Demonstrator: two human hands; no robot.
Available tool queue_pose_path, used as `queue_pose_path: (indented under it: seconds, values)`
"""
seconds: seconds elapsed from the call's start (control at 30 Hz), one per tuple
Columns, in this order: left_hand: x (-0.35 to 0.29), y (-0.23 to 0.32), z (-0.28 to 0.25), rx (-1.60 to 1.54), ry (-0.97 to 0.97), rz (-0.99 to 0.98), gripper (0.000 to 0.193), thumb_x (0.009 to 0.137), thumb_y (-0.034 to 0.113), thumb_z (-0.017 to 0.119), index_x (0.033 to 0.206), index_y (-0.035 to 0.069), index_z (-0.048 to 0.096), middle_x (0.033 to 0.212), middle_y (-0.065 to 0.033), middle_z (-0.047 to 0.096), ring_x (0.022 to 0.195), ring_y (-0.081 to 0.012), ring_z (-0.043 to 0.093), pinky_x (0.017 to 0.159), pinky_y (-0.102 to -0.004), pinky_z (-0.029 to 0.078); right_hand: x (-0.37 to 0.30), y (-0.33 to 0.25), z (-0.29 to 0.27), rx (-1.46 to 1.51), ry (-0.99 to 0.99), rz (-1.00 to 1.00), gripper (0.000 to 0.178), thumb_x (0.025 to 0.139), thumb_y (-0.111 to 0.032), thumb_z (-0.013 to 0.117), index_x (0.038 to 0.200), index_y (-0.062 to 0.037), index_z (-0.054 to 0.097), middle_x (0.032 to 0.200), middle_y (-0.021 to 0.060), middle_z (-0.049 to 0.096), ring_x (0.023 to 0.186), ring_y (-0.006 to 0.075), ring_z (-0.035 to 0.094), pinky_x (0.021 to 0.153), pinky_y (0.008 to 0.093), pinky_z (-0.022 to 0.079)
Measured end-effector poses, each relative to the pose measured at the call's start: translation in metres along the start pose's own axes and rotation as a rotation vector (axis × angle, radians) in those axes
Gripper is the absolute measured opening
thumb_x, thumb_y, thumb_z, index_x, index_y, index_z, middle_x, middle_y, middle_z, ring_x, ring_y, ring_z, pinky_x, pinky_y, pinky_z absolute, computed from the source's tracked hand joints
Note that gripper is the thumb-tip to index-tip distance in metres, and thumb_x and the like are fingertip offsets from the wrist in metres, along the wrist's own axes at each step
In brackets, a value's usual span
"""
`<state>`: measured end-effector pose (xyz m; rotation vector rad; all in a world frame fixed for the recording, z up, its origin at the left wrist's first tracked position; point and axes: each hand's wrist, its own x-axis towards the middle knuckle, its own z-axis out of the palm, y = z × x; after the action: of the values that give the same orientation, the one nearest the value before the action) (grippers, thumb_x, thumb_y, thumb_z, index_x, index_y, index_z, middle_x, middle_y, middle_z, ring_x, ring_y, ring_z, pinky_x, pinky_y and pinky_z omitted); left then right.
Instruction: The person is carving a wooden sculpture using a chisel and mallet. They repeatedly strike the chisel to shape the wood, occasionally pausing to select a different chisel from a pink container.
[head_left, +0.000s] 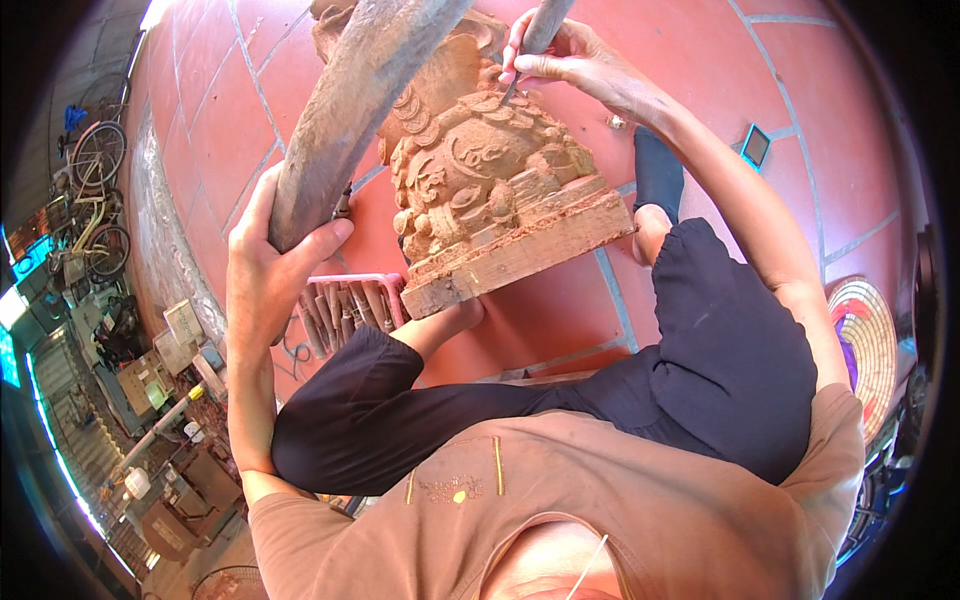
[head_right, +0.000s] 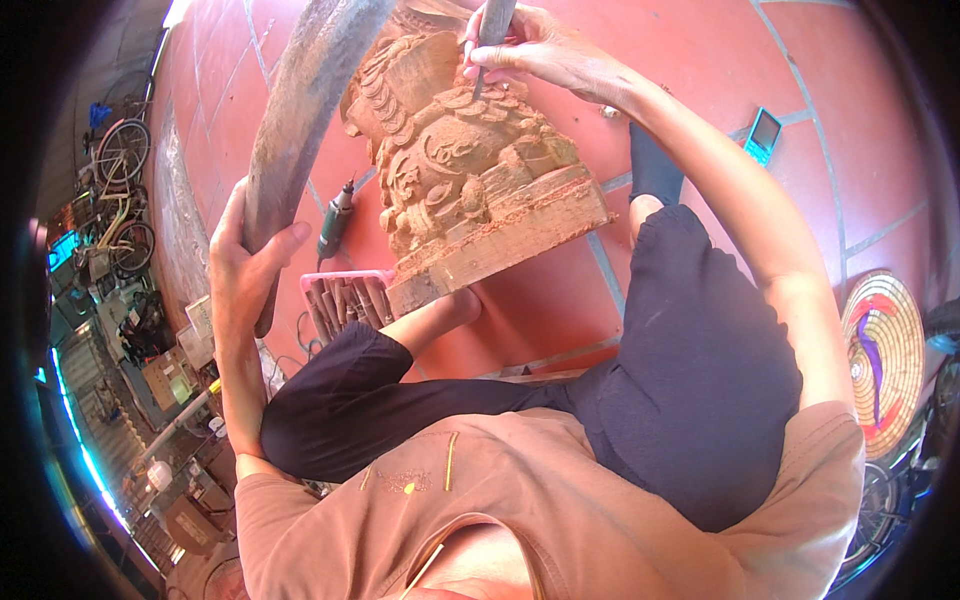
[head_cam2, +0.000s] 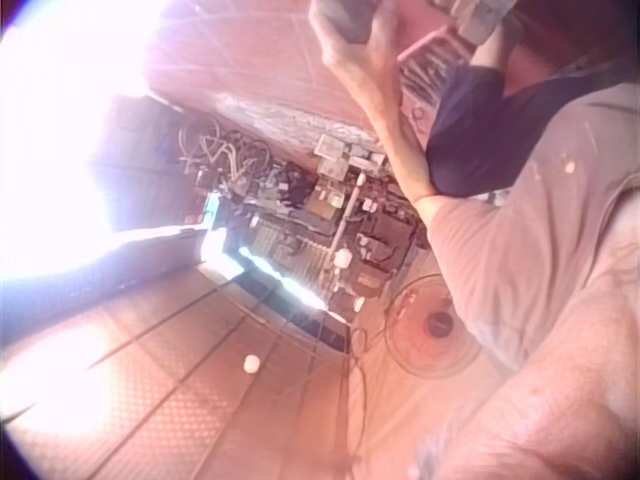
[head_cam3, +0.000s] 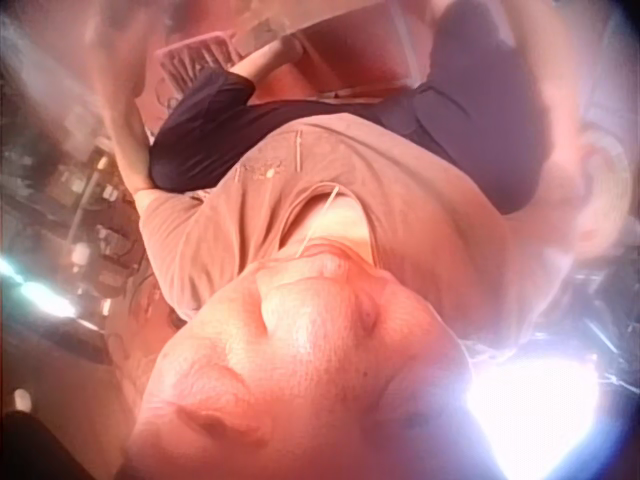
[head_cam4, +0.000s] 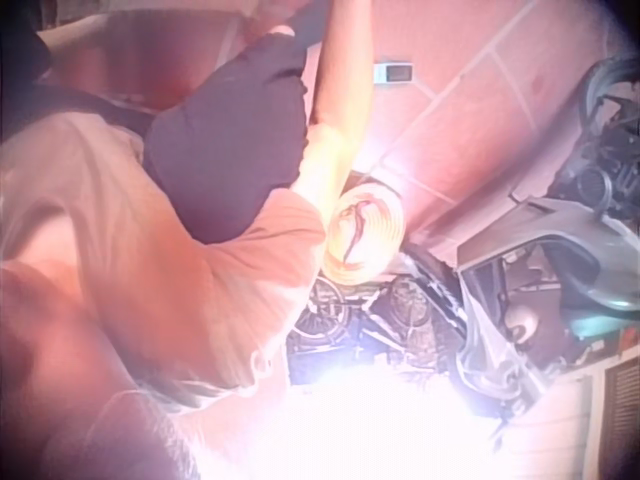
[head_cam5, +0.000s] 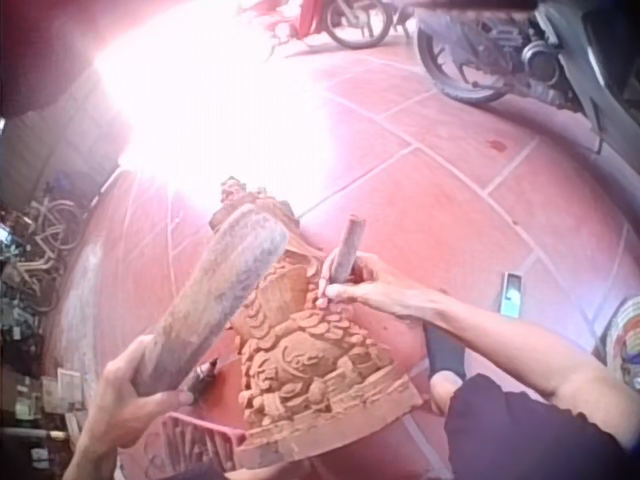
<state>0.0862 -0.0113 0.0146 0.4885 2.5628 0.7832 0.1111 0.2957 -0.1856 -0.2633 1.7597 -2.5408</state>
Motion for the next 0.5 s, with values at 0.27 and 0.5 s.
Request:
queue_pose_path:
  seconds: [0.27,0.5]
  values:
    - [-0.001,0.000,0.001,-0.034,-0.031,0.011,0.055,0.078,0.011,0.076,0.127,-0.001,0.054,0.101,-0.0078,0.067,0.090,-0.0132,0.062,0.081,-0.0301,0.051,0.001,0.003,0.006,-0.188,0.054,0.050,0.011,0.093,-0.007,0.062,0.102,-0.0091,0.056,0.100,0.0013,0.062,0.099,0.0130,0.064,0.093,0.0315,0.052]
    - [0.001,0.007,0.006,-0.041,-0.022,0.061,0.054,0.078,0.009,0.076,0.127,-0.001,0.054,0.100,-0.0070,0.066,0.090,-0.0129,0.062,0.081,-0.0296,0.050,-0.003,0.014,-0.005,-0.136,-0.046,-0.015,0.015,0.089,-0.003,0.065,0.095,-0.0118,0.054,0.094,0.0005,0.064,0.101,0.0143,0.064,0.097,0.0342,0.048]
